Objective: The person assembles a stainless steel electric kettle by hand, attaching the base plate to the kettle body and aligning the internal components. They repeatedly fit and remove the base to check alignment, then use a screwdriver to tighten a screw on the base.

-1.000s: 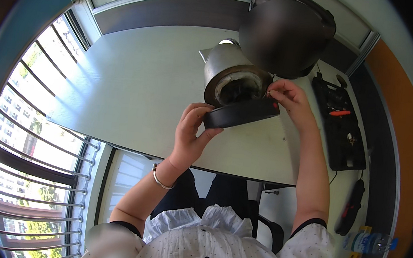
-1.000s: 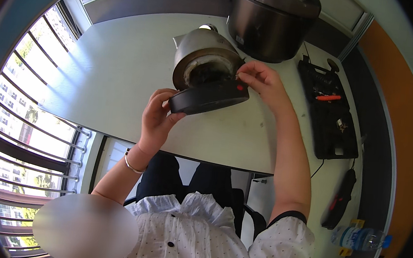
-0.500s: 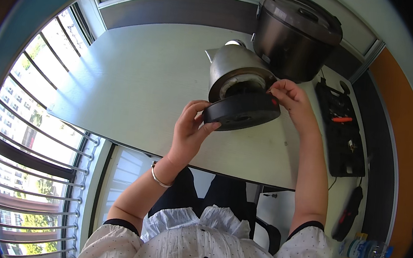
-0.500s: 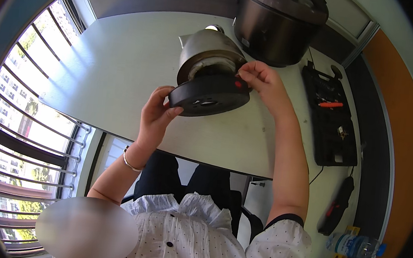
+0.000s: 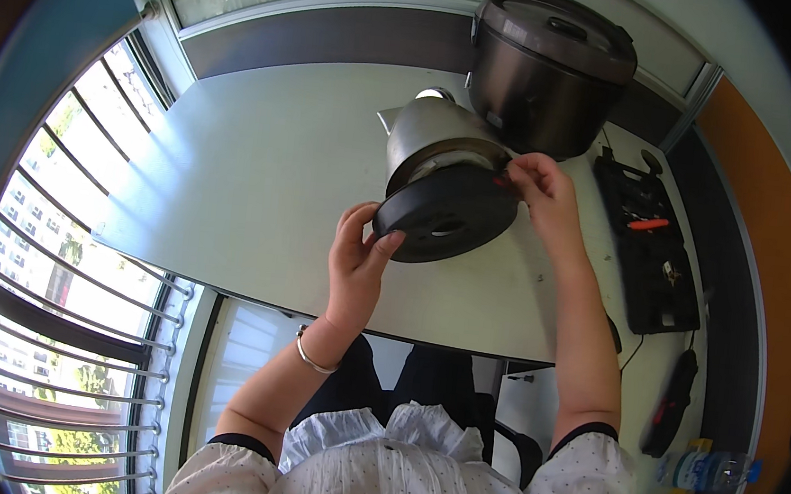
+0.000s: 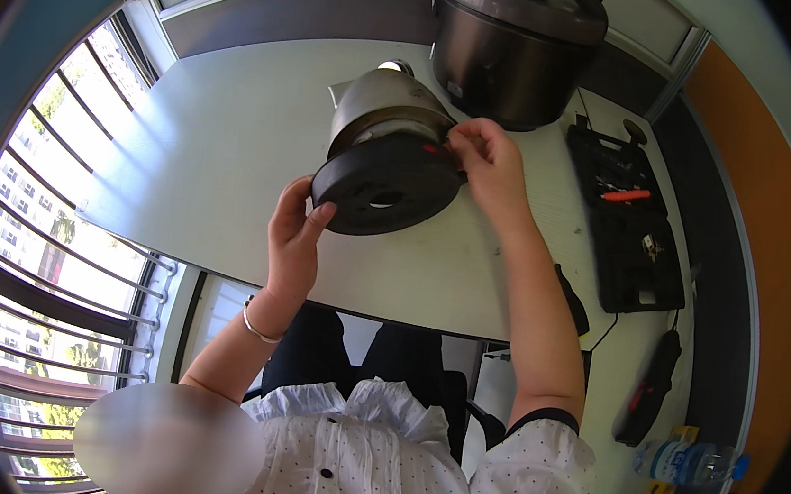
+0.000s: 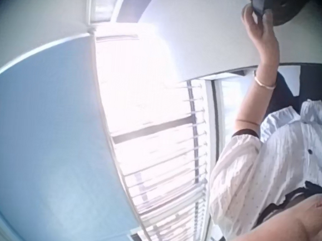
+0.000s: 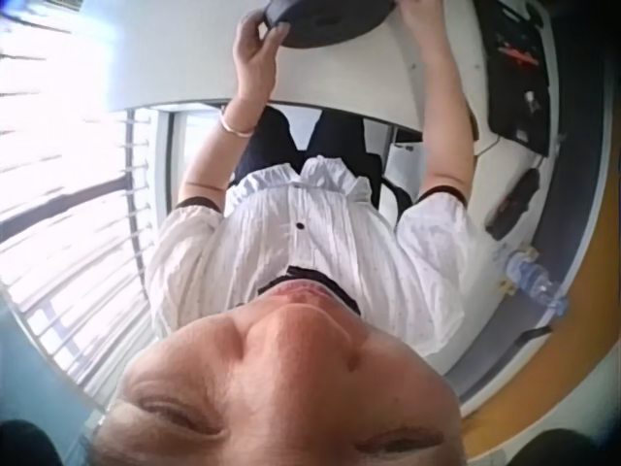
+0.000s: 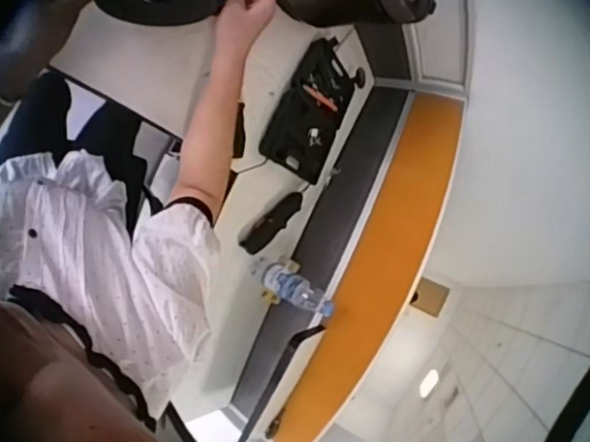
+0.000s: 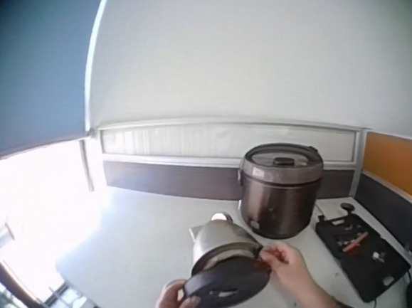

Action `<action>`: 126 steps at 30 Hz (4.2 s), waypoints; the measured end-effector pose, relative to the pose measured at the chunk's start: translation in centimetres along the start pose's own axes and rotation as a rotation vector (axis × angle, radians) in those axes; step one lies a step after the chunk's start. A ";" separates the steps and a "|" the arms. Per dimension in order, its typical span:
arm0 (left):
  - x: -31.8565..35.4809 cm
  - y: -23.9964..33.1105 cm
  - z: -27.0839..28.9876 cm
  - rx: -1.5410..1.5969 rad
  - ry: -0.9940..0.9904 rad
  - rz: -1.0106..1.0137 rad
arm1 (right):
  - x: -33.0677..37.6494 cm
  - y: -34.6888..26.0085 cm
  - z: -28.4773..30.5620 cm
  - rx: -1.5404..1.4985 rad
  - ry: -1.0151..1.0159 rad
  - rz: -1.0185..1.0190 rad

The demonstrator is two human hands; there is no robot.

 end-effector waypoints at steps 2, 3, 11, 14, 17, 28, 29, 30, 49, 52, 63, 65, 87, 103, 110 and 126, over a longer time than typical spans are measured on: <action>0.1 0.1 -0.1 0.007 -0.016 -0.031 | 0.3 -0.3 0.4 -0.030 0.064 0.010; 0.2 0.2 -0.2 0.009 -0.031 -0.059 | 0.4 -0.3 0.6 -0.022 0.099 0.018; 0.0 -0.1 0.9 -0.012 -0.098 -0.064 | 1.1 1.2 5.5 0.732 0.250 0.037; -0.4 -0.7 1.6 0.066 -0.066 0.065 | 1.8 1.7 6.3 1.148 0.236 0.099; -0.3 -0.5 1.5 0.103 -0.064 0.102 | 2.1 2.4 6.7 1.360 0.120 0.060; -0.7 -0.4 3.3 0.201 -0.080 0.174 | 1.9 2.3 7.9 1.420 0.055 -0.161; -0.8 -0.4 3.3 0.200 -0.083 0.177 | 1.9 2.3 8.0 1.418 0.052 -0.174; -0.8 -0.4 3.4 0.207 -0.097 0.173 | 1.8 2.2 7.9 1.418 0.050 -0.186; -2.5 -0.4 4.0 0.221 -0.102 0.268 | 3.2 1.1 4.5 0.282 0.045 -0.028; -2.2 -0.2 3.6 0.190 -0.069 0.290 | 4.1 -0.2 3.9 0.147 -0.201 -0.134; -1.4 0.4 2.3 0.282 -0.120 0.408 | 5.4 -0.6 2.7 -0.197 -0.583 -0.200; -1.4 0.2 2.4 0.274 -0.089 0.443 | 5.6 -0.9 2.7 -0.235 -0.602 -0.212; -2.3 0.0 2.8 0.284 -0.019 0.385 | 2.7 -1.7 0.8 0.278 0.336 0.641; -0.9 0.6 -1.8 0.065 0.090 0.216 | 2.5 0.6 5.2 -0.088 0.069 -0.268; -0.4 0.6 -2.6 0.023 0.091 0.185 | 2.2 2.0 5.2 -0.088 0.074 -0.344; -0.1 -0.4 -2.8 0.020 0.183 0.147 | 2.3 1.2 4.9 -0.307 -0.003 -0.571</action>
Point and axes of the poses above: each hand's wrist, its own x-axis away from the middle knuckle, its own z-axis out of the back of the hand, y = z × x, the point moved 2 cm from there along -x, towards the middle knuckle, and after that the axes turned 12 degrees about y, right-handed, at the moved point
